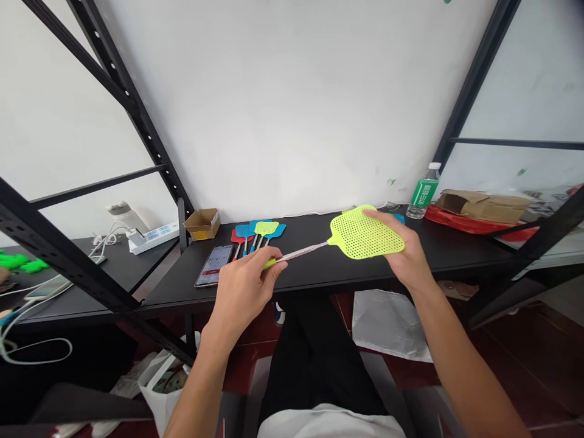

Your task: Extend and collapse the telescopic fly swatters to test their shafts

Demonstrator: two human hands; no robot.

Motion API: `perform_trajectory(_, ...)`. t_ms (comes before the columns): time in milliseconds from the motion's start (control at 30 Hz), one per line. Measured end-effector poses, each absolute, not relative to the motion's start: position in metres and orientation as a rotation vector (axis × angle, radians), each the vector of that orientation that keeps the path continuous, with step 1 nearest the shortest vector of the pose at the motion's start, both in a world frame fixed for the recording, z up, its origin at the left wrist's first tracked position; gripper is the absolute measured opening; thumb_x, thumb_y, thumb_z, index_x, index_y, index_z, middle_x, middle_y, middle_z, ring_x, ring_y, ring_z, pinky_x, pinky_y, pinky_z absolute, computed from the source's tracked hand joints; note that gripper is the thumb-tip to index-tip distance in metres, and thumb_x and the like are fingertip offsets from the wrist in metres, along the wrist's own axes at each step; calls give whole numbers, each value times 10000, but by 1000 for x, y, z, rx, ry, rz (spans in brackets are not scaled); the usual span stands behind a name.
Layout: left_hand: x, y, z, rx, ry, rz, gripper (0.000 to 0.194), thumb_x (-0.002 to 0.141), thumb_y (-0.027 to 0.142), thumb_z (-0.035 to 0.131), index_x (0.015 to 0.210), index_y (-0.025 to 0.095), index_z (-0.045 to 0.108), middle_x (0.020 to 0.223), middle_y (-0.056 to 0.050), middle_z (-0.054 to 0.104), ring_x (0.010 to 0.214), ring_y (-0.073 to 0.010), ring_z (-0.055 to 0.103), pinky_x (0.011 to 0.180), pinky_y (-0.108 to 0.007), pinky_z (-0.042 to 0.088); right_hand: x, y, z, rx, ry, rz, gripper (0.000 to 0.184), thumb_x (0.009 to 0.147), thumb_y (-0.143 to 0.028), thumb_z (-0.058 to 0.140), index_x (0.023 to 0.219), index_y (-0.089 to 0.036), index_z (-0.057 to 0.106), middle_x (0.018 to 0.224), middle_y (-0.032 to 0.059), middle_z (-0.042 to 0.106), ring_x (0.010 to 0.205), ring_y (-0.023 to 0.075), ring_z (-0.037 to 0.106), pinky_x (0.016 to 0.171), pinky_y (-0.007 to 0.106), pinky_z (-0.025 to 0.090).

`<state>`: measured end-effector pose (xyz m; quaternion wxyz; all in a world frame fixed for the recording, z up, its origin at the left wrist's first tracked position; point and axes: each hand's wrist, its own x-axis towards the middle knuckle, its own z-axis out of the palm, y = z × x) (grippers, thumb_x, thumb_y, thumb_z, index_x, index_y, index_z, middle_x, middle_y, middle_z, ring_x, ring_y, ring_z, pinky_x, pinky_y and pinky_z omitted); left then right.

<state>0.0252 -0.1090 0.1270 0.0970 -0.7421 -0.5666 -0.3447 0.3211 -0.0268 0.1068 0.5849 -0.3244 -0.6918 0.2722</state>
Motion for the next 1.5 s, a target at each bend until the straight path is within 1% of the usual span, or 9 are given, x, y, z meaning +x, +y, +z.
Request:
perform_trajectory(133, 24, -110, 131, -2114, -1688, -1181, 188, 940, 402, 574, 959, 241, 669, 860, -4, 737, 661, -143, 622, 594, -244, 429, 322, -20, 104, -748, -1536, 807, 746, 853, -334, 702, 1523, -314, 373, 1171, 85, 699, 762, 216, 690, 528, 313, 547)
perform_trajectory(367, 37, -107, 122, -1988, -1696, -1239, 125, 916, 344, 614, 913, 228, 660, 901, -11, 731, 706, -145, 635, 594, -242, 417, 320, -29, 106, -876, -2058, 1271, 512, 913, -439, 645, 1369, -219, 573, 1028, 112, 758, 810, 204, 685, 687, 314, 547)
perform_trajectory(467, 53, -103, 111, -2028, -1662, -1153, 110, 940, 319, 590, 908, 239, 658, 876, 3, 719, 713, -136, 621, 607, -252, 389, 304, -31, 99, -820, -2085, 1384, 505, 922, -535, 600, 1295, -195, 615, 935, 104, 756, 759, 190, 675, 643, 287, 516)
perform_trajectory(567, 66, -98, 101, -2062, -1644, -1072, 123, 953, 290, 568, 881, 247, 657, 861, 3, 707, 756, -149, 619, 607, -264, 360, 285, -29, 90, -806, -1779, 1426, 532, 924, -687, 467, 1015, -192, 641, 707, 38, 675, 608, 155, 622, 531, 251, 447)
perform_trajectory(700, 69, -93, 94, -2101, -1626, -1030, 133, 964, 274, 549, 889, 247, 656, 873, -8, 707, 809, -164, 622, 632, -267, 363, 267, -23, 80, -818, -1516, 1549, 638, 891, -769, 412, 573, -216, 405, 469, -44, 381, 436, 122, 476, 487, 266, 384)
perform_trajectory(800, 67, -91, 92, -2140, -1628, -1000, 144, 974, 299, 540, 922, 249, 665, 896, -16, 720, 810, -171, 627, 653, -272, 374, 261, -19, 75, -828, -1430, 1527, 663, 911, -717, 449, 484, -234, 293, 419, -57, 260, 380, 110, 378, 473, 287, 333)
perform_trajectory(1067, 69, -92, 92, -2203, -1629, -1001, 241, 1000, 388, 503, 943, 251, 693, 809, 9, 741, 674, -147, 613, 597, -279, 310, 261, -19, 78, -803, -1317, 1440, 565, 929, -429, 544, 469, -241, 277, 422, -56, 248, 399, 112, 340, 502, 301, 305)
perform_trajectory(1333, 70, -95, 100, -2376, -1759, -895, 367, 1036, 380, 372, 874, 225, 663, 642, -3, 651, 570, -152, 552, 549, -295, 209, 268, -18, 80, -793, -1346, 1376, 487, 901, -423, 581, 524, -230, 340, 474, -68, 226, 434, 101, 302, 479, 274, 327)
perform_trajectory(1500, 63, -97, 105, -2613, -1821, -968, 433, 1038, 418, 336, 773, 206, 604, 579, 10, 556, 534, -141, 462, 551, -274, 235, 274, -15, 76, -746, -1424, 1315, 461, 918, -440, 595, 570, -223, 383, 490, -79, 231, 425, 89, 283, 452, 259, 330)
